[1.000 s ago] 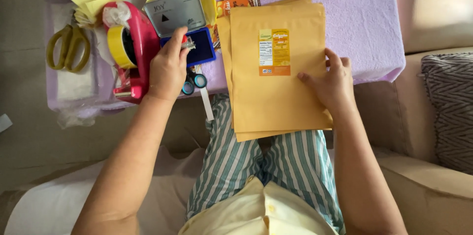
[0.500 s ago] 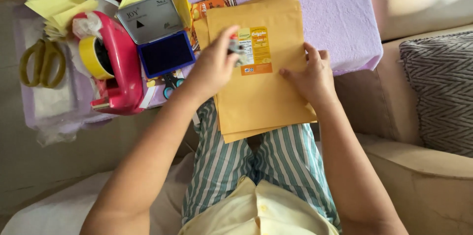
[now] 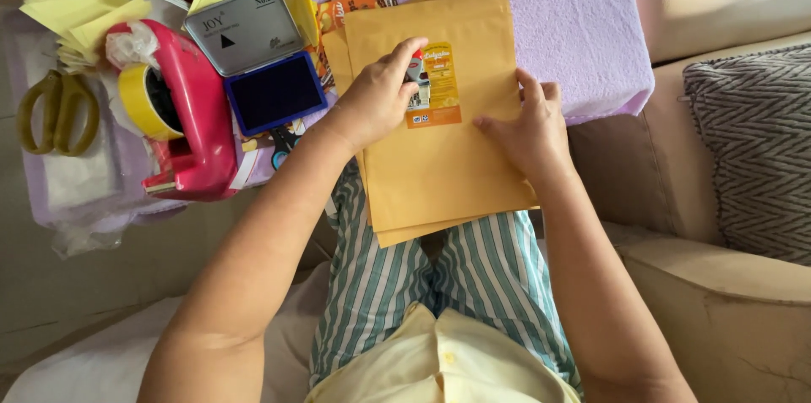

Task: The person sits on a sofa and applies adhesive labels to the front of several brown paper pouches. They peel the backing off each label, position it on a pouch, and smooth it down. Later, they use a handheld stamping tool to mark the pouches.

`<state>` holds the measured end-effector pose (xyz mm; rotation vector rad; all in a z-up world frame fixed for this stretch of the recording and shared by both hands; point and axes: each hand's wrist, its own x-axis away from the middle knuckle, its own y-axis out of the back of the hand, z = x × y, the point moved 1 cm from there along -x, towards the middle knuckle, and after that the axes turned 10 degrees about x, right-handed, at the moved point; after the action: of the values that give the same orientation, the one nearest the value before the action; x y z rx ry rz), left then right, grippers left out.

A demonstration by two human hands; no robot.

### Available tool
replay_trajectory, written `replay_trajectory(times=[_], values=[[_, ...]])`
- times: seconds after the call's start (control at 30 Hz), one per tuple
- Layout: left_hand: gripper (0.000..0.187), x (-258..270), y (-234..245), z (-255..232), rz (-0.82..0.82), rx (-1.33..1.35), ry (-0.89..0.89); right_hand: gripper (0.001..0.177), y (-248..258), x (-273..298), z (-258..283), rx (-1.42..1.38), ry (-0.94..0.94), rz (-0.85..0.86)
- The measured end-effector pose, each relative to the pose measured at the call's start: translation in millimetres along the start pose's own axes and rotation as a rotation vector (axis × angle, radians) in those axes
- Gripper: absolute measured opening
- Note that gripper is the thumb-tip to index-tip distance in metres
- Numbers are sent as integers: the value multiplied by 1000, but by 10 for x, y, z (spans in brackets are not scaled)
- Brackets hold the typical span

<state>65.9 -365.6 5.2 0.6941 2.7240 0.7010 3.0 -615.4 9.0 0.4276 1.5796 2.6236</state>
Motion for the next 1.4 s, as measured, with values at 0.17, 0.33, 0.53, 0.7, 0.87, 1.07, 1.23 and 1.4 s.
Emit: replay_trajectory(times=[0.17, 0.33, 0.53, 0.7, 0.87, 1.07, 1.23, 1.4], values=[[62, 51, -92, 56, -4, -48, -6, 94, 6, 8, 9, 14, 4, 2], [62, 243, -202, -34, -2, -124, -13, 95, 14, 21, 27, 20, 7, 12], [56, 452, -467, 90, -132, -432, -192, 95, 28, 85, 88, 70, -11, 6], [59, 336, -301, 37, -144, -214, -135, 90, 15, 99, 89, 205, 11, -65], [54, 437, 251, -103, -478, 7, -139, 86, 3, 76, 58, 122, -32, -93], [48, 894, 898, -154, -549, -235, -8, 51, 148, 206, 216, -150, -86, -95], [53, 1039, 1073, 76, -545, -376, 65, 21, 399, 115, -250, -904, -32, 33], [53, 1093, 1063, 197, -557, -445, 112, 29, 878, -300, -1279, -724, -42, -187]])
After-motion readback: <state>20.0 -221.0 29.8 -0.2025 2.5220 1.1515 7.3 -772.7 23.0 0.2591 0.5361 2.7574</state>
